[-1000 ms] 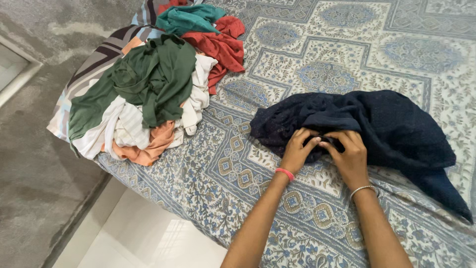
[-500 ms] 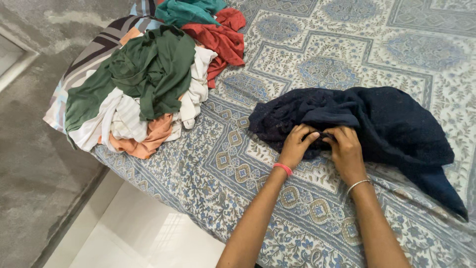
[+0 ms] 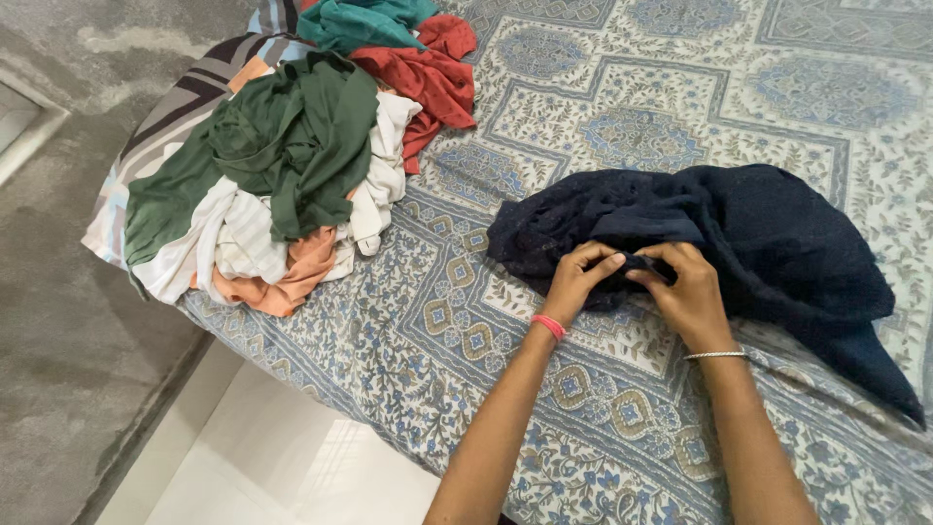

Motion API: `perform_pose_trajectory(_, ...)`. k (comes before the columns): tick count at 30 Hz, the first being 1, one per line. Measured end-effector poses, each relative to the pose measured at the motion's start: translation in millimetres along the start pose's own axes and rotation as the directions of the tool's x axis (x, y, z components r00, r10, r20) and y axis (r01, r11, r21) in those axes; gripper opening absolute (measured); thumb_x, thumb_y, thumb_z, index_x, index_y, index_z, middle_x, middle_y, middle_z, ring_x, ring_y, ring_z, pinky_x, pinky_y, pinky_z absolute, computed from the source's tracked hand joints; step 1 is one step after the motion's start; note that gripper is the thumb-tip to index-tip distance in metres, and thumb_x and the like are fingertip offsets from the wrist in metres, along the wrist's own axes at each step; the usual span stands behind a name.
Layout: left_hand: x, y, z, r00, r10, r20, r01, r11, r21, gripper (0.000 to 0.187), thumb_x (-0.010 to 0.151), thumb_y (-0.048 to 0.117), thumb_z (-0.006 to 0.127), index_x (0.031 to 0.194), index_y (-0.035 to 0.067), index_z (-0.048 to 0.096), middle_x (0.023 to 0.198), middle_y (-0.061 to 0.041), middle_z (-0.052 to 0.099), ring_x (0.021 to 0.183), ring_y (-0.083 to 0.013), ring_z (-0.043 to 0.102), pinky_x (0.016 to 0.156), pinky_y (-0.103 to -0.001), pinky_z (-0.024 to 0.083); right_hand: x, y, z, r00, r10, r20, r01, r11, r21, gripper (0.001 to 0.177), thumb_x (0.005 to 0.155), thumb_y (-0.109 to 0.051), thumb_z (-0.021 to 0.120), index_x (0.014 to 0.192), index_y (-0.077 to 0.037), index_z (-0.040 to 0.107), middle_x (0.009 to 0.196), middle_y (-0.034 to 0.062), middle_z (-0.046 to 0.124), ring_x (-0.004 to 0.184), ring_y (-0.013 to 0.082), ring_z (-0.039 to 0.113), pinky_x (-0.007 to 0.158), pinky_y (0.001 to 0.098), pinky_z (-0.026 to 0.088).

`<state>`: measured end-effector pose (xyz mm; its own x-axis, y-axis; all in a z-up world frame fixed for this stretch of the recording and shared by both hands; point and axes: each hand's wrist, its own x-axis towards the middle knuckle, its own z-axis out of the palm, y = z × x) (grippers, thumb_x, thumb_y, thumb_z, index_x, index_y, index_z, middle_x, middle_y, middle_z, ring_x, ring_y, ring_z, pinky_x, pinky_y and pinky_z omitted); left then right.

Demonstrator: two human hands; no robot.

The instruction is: The person folds a purple collared shirt on a bed and then places it into an open suitcase alongside other folded clothing.

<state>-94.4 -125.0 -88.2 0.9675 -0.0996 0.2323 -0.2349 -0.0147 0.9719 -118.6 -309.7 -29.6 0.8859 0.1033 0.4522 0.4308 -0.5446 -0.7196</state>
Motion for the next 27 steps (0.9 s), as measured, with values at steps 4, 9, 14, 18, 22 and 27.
perform_pose_trajectory(4, 2, -8, 2, 0.996, 0.090, 0.006, -0.090, 0.993, 0.079, 0.024, 0.097, 0.024, 0.073, 0.100, 0.001, 0.073, 0.098, -0.006, 0.069, 0.098, -0.0148, 0.062, 0.091, -0.030, 0.048, 0, 0, -3, 0.994, -0.111, 0.006, 0.111, 0.994, -0.016, 0.029, 0.082, -0.004, 0.081, 0.110, -0.003, 0.073, 0.105, 0.0118, 0.069, 0.102, 0.0290, 0.066, 0.086, 0.0385, 0.053)
perform_pose_trajectory(9, -2, -5, 7, 0.995, 0.095, -0.036, -0.090, 0.988, 0.125, 0.026, 0.097, 0.027, 0.072, 0.101, 0.002, 0.073, 0.099, -0.006, 0.068, 0.095, -0.0168, 0.064, 0.088, -0.030, 0.050, -2, -4, -7, 0.993, -0.118, 0.004, 0.118, 0.993, -0.005, 0.027, 0.083, -0.004, 0.079, 0.109, -0.003, 0.075, 0.102, 0.0123, 0.068, 0.099, 0.0293, 0.065, 0.086, 0.0385, 0.051)
perform_pose_trajectory(14, -1, 1, 5, 0.995, 0.101, -0.020, -0.097, 0.982, 0.161, 0.026, 0.096, 0.028, 0.073, 0.101, 0.003, 0.073, 0.099, -0.008, 0.069, 0.096, -0.0197, 0.065, 0.089, -0.032, 0.050, -1, -2, -6, 0.995, -0.095, 0.022, 0.095, 0.995, 0.027, 0.024, 0.085, -0.004, 0.076, 0.109, -0.002, 0.075, 0.102, 0.0123, 0.068, 0.099, 0.0287, 0.066, 0.086, 0.0376, 0.052)
perform_pose_trajectory(18, -4, 7, 11, 0.991, 0.108, -0.080, -0.088, 0.972, 0.220, 0.028, 0.097, 0.031, 0.072, 0.100, 0.004, 0.074, 0.101, -0.009, 0.071, 0.100, -0.0229, 0.066, 0.093, -0.033, 0.050, -1, 6, -6, 0.999, -0.029, 0.038, 0.025, 0.996, 0.087, 0.024, 0.084, -0.008, 0.078, 0.107, -0.001, 0.075, 0.104, 0.0110, 0.071, 0.098, 0.0235, 0.069, 0.087, 0.0338, 0.052)
perform_pose_trajectory(22, -5, 16, 13, 0.992, 0.090, -0.090, -0.064, 0.964, 0.257, 0.030, 0.097, 0.034, 0.070, 0.099, 0.004, 0.074, 0.101, -0.009, 0.071, 0.102, -0.0251, 0.066, 0.093, -0.034, 0.050, 3, 24, -9, 0.987, 0.055, 0.152, -0.088, 0.971, 0.222, 0.026, 0.085, -0.014, 0.079, 0.107, 0.000, 0.075, 0.108, 0.0119, 0.073, 0.100, 0.0205, 0.068, 0.089, 0.0313, 0.051)
perform_pose_trajectory(27, -8, 27, 10, 0.991, 0.130, -0.040, -0.111, 0.943, 0.312, 0.030, 0.090, 0.032, 0.078, 0.099, 0.004, 0.075, 0.103, -0.008, 0.072, 0.104, -0.0250, 0.065, 0.094, -0.036, 0.050, -1, 34, -6, 0.977, 0.139, 0.164, -0.165, 0.974, 0.157, 0.023, 0.093, -0.018, 0.075, 0.111, -0.002, 0.074, 0.104, 0.0130, 0.072, 0.095, 0.0219, 0.067, 0.085, 0.0321, 0.049)
